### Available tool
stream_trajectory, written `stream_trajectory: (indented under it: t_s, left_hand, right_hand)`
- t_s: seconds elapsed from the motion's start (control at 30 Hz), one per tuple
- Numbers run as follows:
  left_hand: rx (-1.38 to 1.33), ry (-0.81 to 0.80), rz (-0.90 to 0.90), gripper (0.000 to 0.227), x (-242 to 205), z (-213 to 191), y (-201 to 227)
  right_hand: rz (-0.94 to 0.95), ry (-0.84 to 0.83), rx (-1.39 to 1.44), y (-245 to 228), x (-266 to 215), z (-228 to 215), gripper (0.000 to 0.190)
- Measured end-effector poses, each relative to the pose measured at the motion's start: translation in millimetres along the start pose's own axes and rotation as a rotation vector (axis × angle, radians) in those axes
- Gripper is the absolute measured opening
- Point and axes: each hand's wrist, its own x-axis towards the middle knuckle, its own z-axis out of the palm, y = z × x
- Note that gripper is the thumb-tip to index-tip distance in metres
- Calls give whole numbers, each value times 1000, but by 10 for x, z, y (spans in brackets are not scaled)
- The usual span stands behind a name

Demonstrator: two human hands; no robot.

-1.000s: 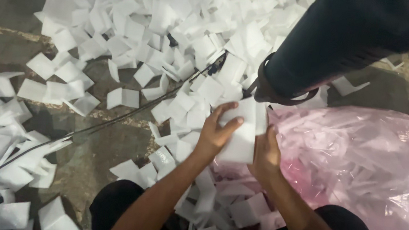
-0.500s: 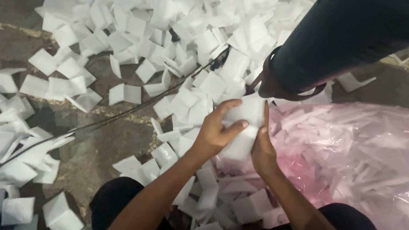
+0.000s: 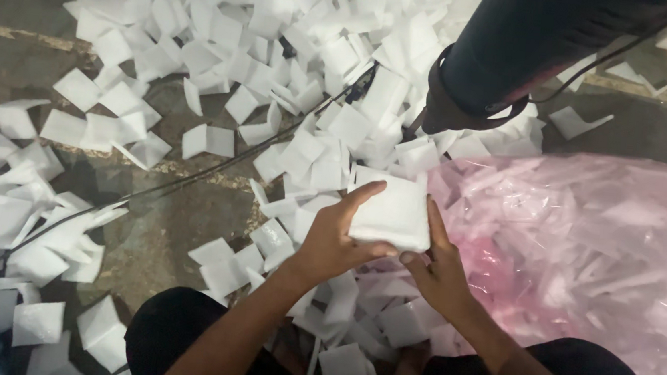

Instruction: The person sits on the floor and repeatedly uses a heat gun to smooth the edges of small white foam pieces. They pick up each piece, apply heat, and place it into a pink plastic bag.

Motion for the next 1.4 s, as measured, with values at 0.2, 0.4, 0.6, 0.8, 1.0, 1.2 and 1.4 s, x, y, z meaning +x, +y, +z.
stream_trajectory:
  t_s: [0.2, 0.4, 0.6, 0.8, 1.0, 1.2, 1.4]
  left_hand:
    - [-153, 126, -67, 74, 100, 106, -31]
    - [-349, 276, -153, 49, 383, 267, -135]
    - [-224, 381, -178, 39, 872, 303, -238]
    - [-291, 515, -70, 37, 1371, 314, -335]
    - [-209, 572, -45, 35, 1463, 293, -374]
    - [-92, 427, -113, 38, 1030, 326, -276]
    - [-144, 344, -22, 38, 417, 454, -258]
  right_hand:
    - [-51, 84, 142, 23, -20, 104, 81]
    - [378, 176, 316, -30, 220, 98, 68]
    - [483, 356, 918, -133, 755, 51, 49]
    - [160, 162, 1238, 23, 1273, -11, 39]
    - [191, 267, 1124, 207, 1455, 20, 41]
    - [73, 286, 622, 373, 819, 218, 65]
    - [178, 94, -146, 320, 141, 223, 79]
